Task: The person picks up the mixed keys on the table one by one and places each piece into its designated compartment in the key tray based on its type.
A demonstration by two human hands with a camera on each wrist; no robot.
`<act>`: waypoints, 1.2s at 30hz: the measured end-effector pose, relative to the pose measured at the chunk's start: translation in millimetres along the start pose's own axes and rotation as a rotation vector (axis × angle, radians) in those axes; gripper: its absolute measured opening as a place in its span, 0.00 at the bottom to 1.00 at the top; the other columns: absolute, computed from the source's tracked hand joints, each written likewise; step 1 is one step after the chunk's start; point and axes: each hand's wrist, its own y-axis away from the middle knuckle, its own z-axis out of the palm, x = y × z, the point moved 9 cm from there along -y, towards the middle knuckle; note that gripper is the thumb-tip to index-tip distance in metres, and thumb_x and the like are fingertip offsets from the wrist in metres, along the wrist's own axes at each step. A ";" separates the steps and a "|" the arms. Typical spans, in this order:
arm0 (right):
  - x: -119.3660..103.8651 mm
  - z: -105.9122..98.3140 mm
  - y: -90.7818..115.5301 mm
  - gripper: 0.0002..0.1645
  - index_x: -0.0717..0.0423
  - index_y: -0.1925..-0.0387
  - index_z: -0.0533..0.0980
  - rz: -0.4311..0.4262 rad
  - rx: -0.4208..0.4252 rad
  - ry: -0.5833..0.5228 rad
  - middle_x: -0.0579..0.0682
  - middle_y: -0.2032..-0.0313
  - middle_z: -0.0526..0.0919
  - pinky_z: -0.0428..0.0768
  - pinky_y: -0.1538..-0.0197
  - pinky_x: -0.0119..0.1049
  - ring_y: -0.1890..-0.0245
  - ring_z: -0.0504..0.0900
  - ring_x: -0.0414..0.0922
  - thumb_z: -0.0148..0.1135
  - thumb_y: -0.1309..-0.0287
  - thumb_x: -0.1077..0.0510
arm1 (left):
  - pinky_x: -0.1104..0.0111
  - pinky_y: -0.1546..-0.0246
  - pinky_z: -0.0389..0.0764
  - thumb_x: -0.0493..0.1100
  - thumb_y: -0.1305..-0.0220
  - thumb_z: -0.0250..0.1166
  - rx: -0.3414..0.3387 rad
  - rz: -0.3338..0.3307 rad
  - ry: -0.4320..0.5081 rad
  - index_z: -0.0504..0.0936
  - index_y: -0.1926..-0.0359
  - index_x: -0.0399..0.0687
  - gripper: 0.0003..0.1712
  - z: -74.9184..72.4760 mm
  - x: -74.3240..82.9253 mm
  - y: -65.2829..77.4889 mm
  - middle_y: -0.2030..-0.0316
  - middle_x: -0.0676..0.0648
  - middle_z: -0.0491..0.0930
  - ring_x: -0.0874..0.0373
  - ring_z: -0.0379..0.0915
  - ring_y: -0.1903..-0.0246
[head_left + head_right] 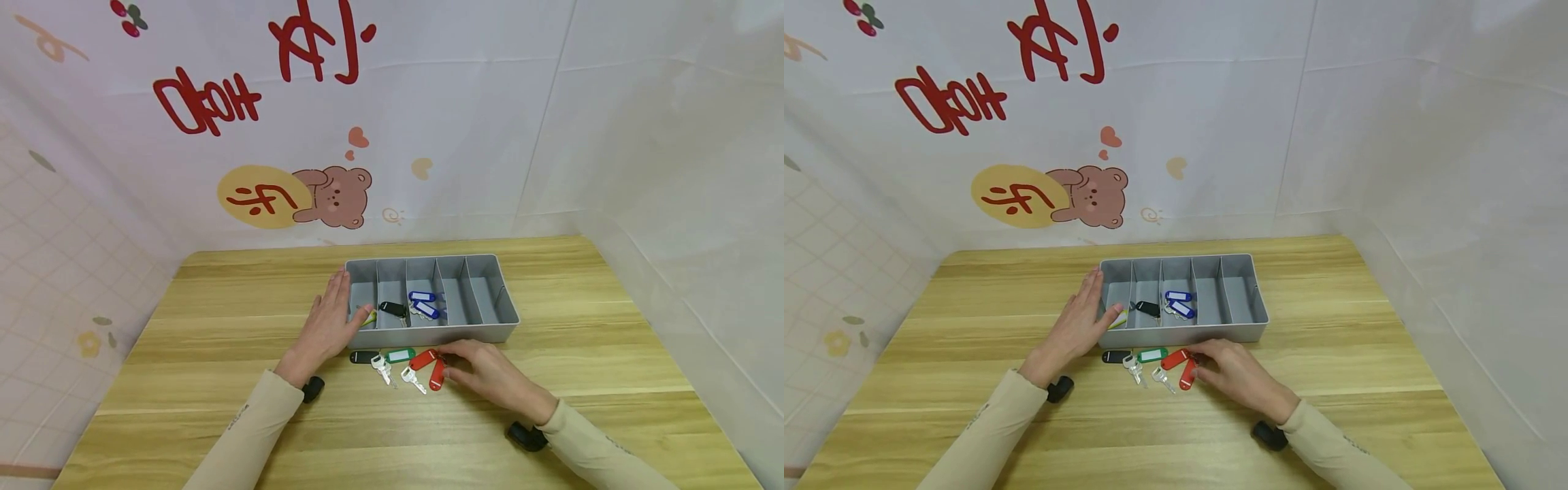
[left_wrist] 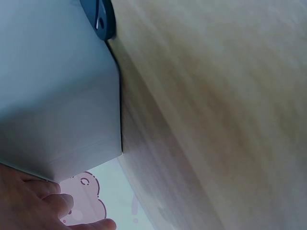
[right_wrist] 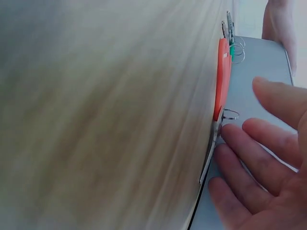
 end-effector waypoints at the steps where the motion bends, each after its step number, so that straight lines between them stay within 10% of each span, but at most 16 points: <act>1: 0.3 0.3 -0.4 0.22 0.56 0.42 0.83 -0.001 0.004 0.003 0.46 0.50 0.88 0.83 0.47 0.42 0.52 0.83 0.42 0.73 0.37 0.57 | 0.34 0.28 0.51 0.69 0.23 0.48 -0.001 0.000 0.001 0.43 0.19 0.33 0.53 0.0 0.1 0.1 0.17 0.41 0.36 0.43 0.35 0.19; 36: -9.3 0.2 -3.4 0.07 0.51 0.66 0.86 -0.117 0.056 0.040 0.40 0.67 0.86 0.83 0.58 0.36 0.64 0.82 0.36 0.75 0.42 0.66 | 0.34 0.28 0.52 0.68 0.23 0.48 0.018 0.006 0.002 0.44 0.19 0.32 0.53 -0.2 0.5 0.0 0.18 0.38 0.39 0.42 0.37 0.19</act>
